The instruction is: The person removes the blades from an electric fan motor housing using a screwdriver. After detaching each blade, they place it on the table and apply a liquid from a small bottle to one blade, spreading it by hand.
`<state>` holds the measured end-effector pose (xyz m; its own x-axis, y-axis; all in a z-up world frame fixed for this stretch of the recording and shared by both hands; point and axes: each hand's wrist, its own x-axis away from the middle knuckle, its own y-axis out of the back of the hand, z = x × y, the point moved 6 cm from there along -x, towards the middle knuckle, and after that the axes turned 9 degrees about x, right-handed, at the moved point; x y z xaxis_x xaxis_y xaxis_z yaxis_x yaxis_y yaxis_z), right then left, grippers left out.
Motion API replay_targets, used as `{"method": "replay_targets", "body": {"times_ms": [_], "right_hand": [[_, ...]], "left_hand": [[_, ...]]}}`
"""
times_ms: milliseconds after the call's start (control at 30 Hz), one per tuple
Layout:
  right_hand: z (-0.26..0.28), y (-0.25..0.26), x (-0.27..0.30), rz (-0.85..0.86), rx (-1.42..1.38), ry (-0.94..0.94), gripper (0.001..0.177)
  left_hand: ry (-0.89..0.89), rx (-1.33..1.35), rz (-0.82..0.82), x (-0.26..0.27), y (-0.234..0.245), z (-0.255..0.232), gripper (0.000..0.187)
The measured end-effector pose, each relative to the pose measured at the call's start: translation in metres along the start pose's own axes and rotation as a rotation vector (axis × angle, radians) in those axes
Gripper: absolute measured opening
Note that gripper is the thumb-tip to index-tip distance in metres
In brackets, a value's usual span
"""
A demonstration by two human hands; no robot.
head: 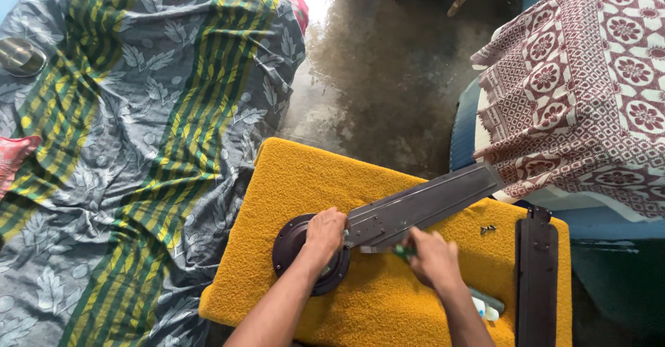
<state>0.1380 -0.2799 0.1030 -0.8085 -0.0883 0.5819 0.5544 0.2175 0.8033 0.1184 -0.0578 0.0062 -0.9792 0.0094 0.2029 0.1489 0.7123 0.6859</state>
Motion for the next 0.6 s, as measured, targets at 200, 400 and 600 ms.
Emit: {"method": "replay_targets", "body": {"times_ms": [200,400,600], "right_hand": [[-0.048,-0.106,-0.004,0.100,-0.225,0.019,0.029],[-0.001,-0.094,-0.007,-0.246,-0.267,0.102,0.027],[0.082,-0.053,-0.008,-0.354,-0.551,0.284,0.022]], "left_hand": [[-0.109,-0.121,-0.003,0.004,-0.006,-0.006,0.013],[-0.135,-0.321,0.073,0.000,-0.021,-0.007,0.010],[-0.061,-0.347,0.112,-0.003,-0.018,-0.008,0.014]]}}
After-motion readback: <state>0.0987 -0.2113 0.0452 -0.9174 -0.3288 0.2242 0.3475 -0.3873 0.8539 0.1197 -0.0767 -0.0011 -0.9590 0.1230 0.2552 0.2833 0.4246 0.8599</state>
